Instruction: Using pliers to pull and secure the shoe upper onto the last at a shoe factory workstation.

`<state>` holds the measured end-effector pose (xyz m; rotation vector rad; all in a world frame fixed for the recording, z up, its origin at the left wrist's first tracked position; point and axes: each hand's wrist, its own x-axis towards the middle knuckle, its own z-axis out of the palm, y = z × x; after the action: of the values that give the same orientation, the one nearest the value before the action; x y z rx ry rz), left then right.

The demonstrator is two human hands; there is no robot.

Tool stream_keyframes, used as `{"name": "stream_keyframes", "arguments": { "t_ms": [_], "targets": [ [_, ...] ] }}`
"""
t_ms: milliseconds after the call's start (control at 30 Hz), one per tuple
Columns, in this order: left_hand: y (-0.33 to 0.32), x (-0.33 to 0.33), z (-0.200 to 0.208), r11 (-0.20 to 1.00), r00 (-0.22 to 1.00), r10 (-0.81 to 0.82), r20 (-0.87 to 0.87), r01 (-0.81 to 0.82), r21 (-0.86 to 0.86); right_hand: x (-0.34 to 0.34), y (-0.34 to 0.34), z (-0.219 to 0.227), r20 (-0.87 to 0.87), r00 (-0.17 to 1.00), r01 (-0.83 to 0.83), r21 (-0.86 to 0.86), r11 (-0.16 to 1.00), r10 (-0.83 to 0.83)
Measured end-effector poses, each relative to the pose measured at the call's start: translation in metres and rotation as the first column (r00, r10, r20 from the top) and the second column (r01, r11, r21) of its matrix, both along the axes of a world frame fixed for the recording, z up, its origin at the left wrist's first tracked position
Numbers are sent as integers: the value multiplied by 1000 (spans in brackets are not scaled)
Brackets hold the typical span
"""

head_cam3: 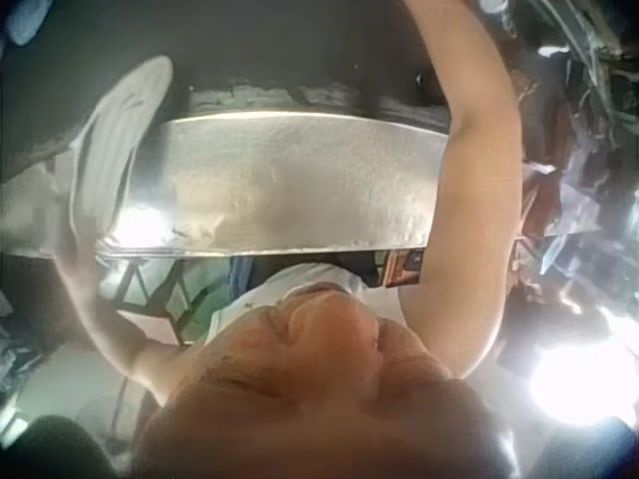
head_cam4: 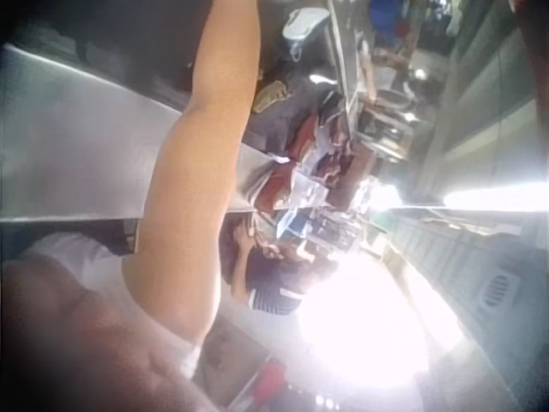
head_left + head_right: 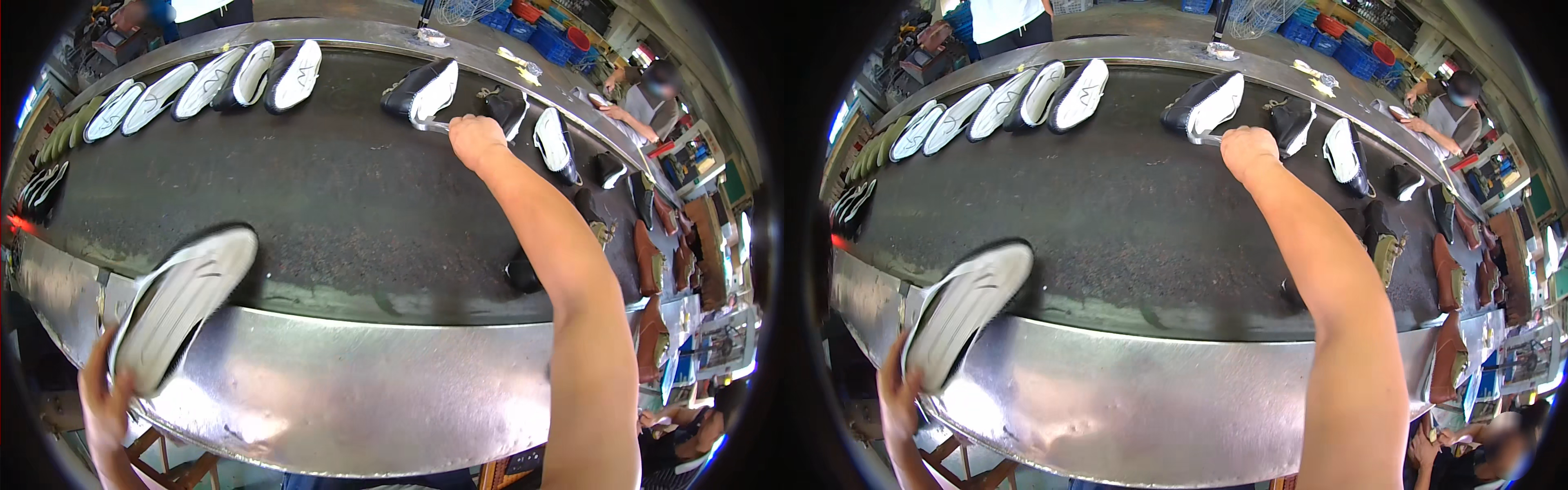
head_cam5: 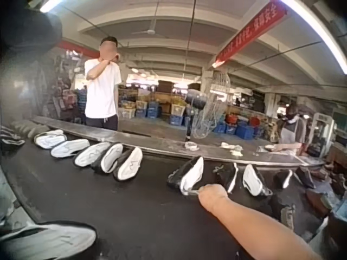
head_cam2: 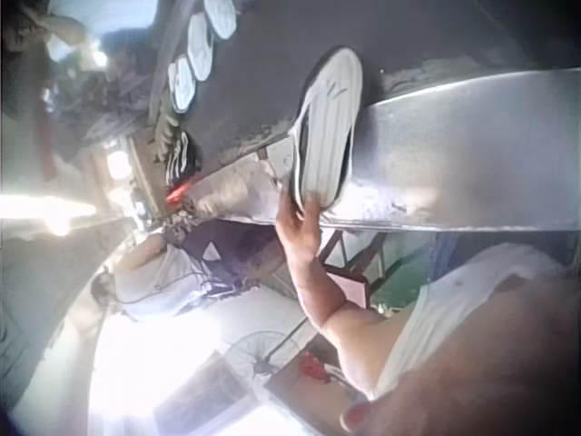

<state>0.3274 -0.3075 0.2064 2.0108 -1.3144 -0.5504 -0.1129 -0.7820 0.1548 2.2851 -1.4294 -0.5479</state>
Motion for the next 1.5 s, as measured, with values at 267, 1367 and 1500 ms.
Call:
{"name": "stream_keyframes", "arguments": {
  "t_ms": [267,1367,1500],
  "targets": [
    [94,-47,-40,947,732,191,654,39,-320,5,72,60,807,530,110,241,964,-262],
    [298,-247,-105,530,649,-755,-92,523,-667,-68,807,87,900,402,-348,-19,937,168],
    [336,-250,-93,649,575,-731,-367,422,-633,-58,819,81,924,372,-340,50,939,86]
  ]
}}
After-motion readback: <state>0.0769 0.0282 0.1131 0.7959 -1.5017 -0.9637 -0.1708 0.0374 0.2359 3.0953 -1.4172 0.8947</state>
